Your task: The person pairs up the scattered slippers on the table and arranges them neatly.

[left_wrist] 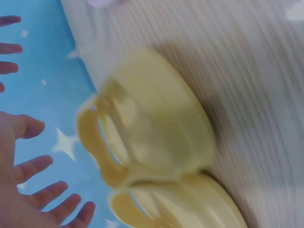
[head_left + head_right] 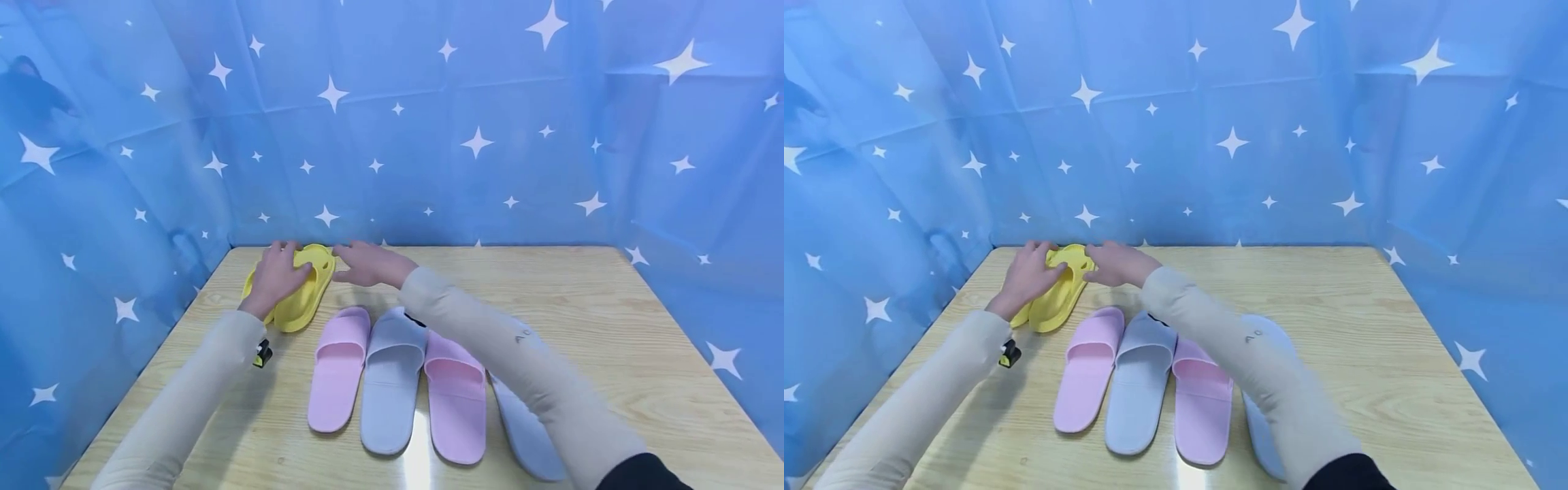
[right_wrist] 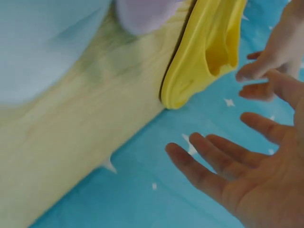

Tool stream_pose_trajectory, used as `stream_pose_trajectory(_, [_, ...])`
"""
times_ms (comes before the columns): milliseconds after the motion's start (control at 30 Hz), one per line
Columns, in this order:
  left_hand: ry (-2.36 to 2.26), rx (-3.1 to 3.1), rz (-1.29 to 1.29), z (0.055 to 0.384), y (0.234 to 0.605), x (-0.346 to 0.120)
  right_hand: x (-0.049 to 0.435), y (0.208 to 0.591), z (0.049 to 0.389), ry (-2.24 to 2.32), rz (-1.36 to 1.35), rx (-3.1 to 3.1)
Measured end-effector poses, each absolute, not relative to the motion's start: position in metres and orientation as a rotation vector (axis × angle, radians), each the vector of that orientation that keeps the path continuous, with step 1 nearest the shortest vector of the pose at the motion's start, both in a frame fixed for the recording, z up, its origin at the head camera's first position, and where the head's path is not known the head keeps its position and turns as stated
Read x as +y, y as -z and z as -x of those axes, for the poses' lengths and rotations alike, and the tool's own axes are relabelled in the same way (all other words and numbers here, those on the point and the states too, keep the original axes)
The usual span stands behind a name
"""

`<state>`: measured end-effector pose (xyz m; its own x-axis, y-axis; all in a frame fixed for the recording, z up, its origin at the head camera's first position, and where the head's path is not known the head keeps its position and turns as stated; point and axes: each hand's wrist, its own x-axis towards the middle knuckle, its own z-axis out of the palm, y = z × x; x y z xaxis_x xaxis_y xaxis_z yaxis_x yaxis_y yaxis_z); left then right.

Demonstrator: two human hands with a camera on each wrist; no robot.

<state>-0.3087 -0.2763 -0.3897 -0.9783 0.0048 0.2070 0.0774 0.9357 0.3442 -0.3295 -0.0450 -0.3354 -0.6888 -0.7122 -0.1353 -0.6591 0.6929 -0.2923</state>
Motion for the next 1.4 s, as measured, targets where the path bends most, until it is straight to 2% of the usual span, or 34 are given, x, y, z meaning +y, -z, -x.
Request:
stream_pose_trajectory(433, [0.505, -2.924, 0.241, 0.267, 0.388, -0.235, 0.06, 0.322, 0.284, 0.311, 1.097, 2.714])
stream_pose_trajectory(867, [0.411, -3.176, 0.231, 0.221, 0.389, -0.207, 0.18, 0.356, 0.233, 0.546, 0.854, 2.755])
stream_pose_trajectory(1200, [0.451, -3.192, 0.281, 0.203, 0.397, -0.194, 0.213, 0.372, 0.207, 0.577, 0.715, 2.743])
stream_pose_trajectory(1400, [0.403, -3.027, 0.436, 0.195, 0.396, -0.167, 0.215, 0.375, 0.201, 0.537, 0.63, 2.689])
